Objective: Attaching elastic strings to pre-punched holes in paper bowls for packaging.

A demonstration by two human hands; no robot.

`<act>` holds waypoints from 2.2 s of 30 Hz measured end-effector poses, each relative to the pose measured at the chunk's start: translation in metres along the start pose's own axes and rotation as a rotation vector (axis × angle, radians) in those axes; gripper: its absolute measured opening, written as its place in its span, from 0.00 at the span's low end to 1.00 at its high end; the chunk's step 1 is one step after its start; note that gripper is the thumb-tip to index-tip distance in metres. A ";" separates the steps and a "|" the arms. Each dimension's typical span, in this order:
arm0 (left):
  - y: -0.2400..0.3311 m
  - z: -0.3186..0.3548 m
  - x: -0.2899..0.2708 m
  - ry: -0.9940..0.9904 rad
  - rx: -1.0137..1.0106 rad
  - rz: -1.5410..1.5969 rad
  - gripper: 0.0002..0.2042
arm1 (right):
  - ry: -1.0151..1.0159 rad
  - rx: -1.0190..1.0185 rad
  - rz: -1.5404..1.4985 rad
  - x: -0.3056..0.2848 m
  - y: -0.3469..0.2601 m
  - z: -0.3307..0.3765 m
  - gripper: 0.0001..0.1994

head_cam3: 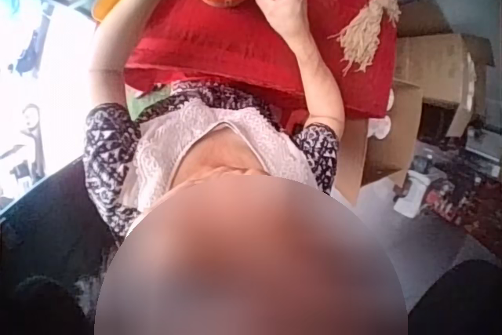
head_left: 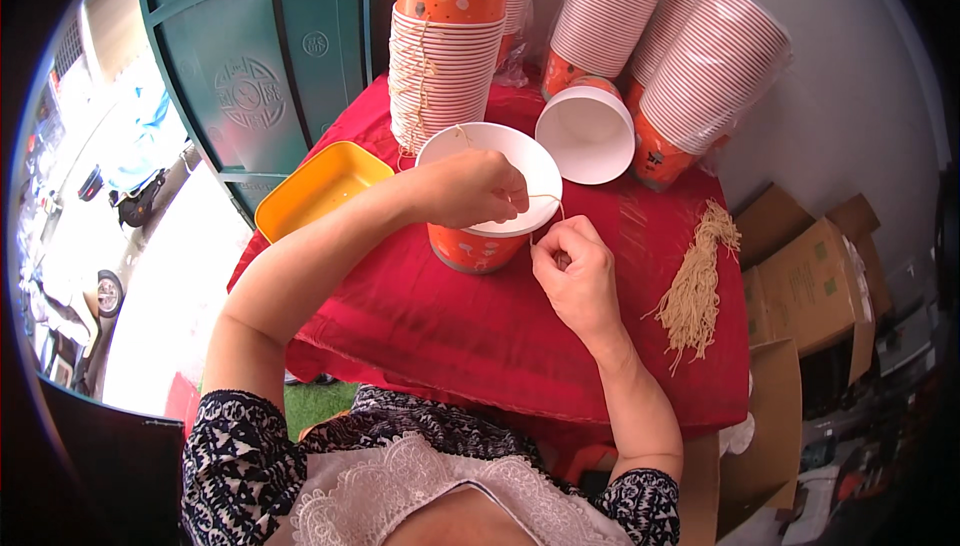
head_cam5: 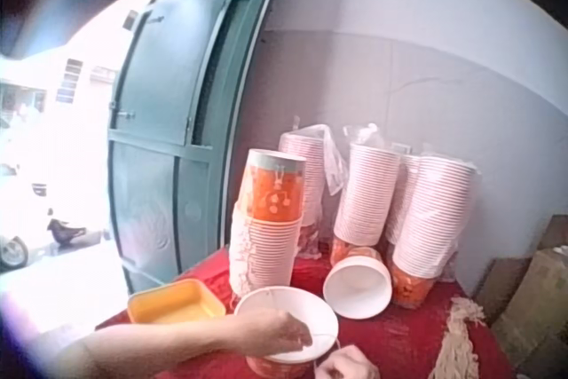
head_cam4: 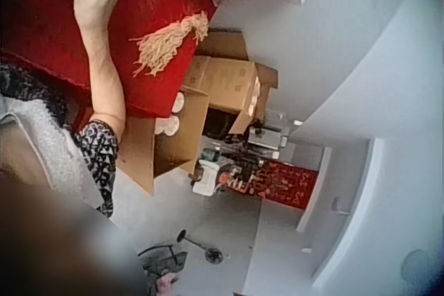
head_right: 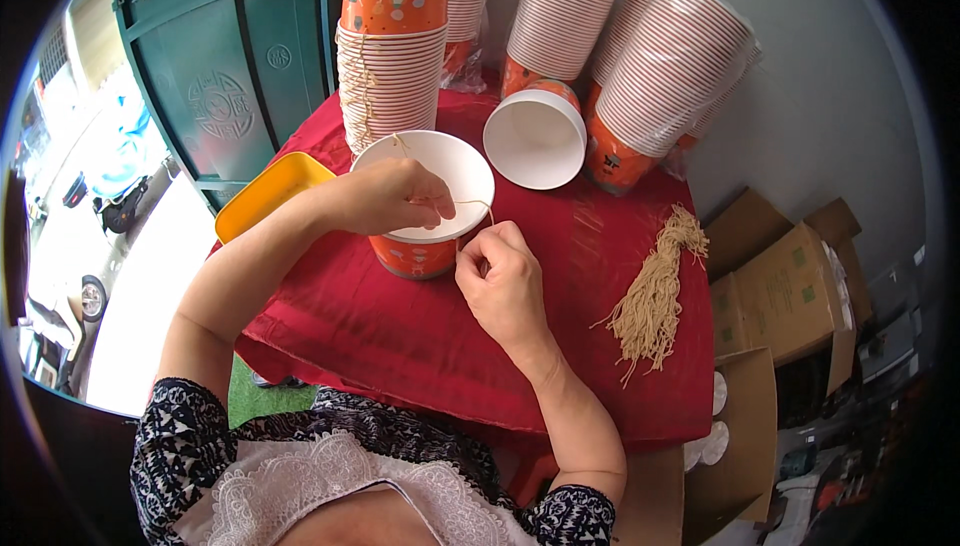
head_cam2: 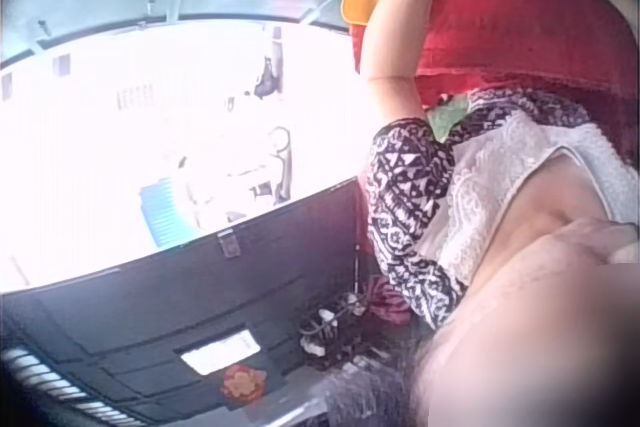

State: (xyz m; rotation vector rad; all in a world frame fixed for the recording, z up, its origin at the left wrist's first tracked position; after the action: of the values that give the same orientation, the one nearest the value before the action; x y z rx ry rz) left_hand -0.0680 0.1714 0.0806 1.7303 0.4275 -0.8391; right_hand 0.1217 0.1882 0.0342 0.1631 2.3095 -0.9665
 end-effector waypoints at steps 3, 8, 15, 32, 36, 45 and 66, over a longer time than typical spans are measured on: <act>0.002 -0.003 0.001 -0.040 -0.029 0.003 0.11 | -0.011 -0.008 0.007 0.000 0.000 0.000 0.05; 0.003 -0.008 0.000 -0.080 -0.084 0.037 0.11 | -0.013 -0.012 0.005 0.000 0.002 -0.002 0.05; 0.002 -0.010 0.001 -0.149 -0.075 0.048 0.14 | -0.031 -0.028 0.026 0.000 0.000 -0.006 0.05; -0.001 -0.017 0.010 -0.182 -0.099 0.139 0.10 | -0.018 -0.022 0.049 0.003 0.007 -0.010 0.05; -0.004 -0.020 0.011 -0.187 -0.090 0.129 0.08 | -0.042 0.051 0.003 0.006 0.011 -0.009 0.05; -0.004 -0.015 0.006 -0.109 -0.104 0.098 0.09 | -0.167 0.254 -0.368 0.008 0.018 -0.006 0.03; 0.016 0.019 -0.007 0.387 0.106 0.150 0.09 | -0.414 -0.399 0.423 0.039 0.038 0.025 0.08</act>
State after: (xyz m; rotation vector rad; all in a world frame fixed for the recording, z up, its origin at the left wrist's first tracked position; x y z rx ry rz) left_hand -0.0681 0.1498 0.0941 2.0034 0.5084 -0.4235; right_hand 0.1157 0.1943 -0.0253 0.2455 1.9250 -0.2839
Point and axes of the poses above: each hand's wrist, its own z-axis away from the middle knuckle, its own x-axis out of the palm, y = z × x, the point moved 3 cm from there along -z, towards the middle knuckle, and after that the axes turned 9 degrees about z, right-handed, at the moved point
